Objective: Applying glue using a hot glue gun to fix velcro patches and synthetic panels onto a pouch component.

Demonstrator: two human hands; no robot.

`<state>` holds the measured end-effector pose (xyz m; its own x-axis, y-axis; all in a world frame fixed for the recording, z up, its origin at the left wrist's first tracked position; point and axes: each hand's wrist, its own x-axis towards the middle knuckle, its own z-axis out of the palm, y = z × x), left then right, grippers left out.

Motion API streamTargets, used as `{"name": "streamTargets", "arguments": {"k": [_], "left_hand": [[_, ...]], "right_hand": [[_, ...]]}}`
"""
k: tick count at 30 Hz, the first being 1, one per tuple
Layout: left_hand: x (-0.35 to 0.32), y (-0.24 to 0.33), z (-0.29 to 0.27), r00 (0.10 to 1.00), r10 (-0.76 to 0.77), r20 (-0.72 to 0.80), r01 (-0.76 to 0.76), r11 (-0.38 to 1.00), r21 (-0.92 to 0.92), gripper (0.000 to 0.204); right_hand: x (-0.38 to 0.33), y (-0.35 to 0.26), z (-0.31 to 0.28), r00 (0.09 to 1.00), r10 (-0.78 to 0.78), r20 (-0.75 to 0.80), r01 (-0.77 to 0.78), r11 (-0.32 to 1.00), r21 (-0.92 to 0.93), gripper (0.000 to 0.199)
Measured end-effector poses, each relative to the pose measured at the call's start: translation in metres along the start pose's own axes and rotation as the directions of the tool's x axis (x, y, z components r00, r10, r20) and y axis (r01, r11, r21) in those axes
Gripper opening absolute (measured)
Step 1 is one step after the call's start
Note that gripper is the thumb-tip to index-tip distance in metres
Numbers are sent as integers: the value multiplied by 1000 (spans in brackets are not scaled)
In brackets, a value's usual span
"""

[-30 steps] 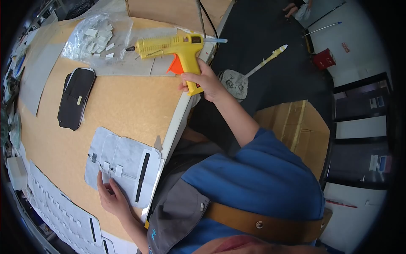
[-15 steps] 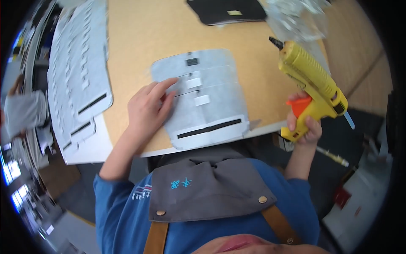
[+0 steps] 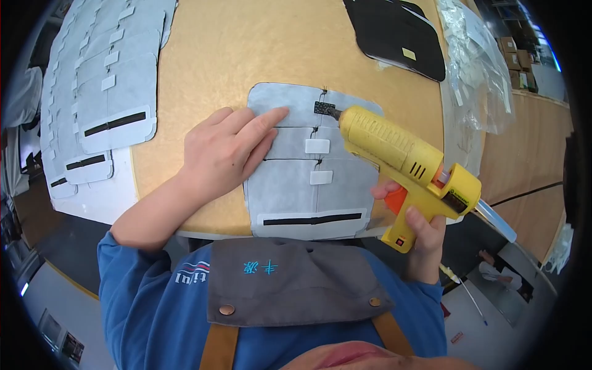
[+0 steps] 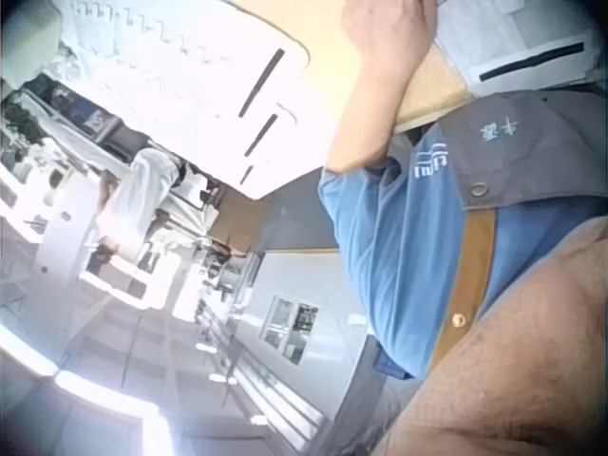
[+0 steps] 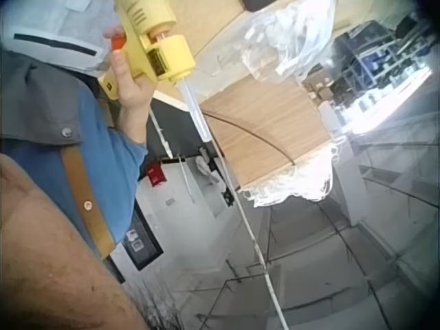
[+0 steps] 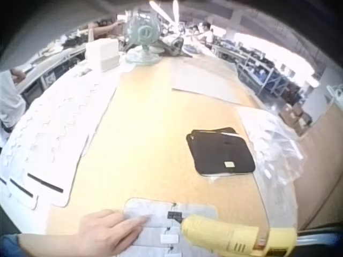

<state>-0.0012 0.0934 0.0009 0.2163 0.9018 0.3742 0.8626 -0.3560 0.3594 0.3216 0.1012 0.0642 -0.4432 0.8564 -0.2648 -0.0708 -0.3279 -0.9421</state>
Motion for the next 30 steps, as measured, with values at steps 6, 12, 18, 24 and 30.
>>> {"name": "streamTargets", "arguments": {"k": [6,12,18,24,30], "left_hand": [[2,-4,-2,998,-48,36,50,997,-65,40],[-1,-6,2,997,-40,60,44,996,-72,38],[1,-5,2,997,-39,70,46,995,-87,39],[2,-6,1,996,-40,85,48,995,-85,39],[1,-6,2,997,-30,66,36,995,-96,39]], "right_hand": [[3,-1,3,999,36,-12,-37,998,-41,55],[7,1,1,999,38,31,-37,998,-57,55],[9,1,3,999,47,26,-45,997,-63,55],[8,3,1,998,66,11,-65,997,-45,56],[5,3,4,995,92,-33,-92,996,-16,57]]}}
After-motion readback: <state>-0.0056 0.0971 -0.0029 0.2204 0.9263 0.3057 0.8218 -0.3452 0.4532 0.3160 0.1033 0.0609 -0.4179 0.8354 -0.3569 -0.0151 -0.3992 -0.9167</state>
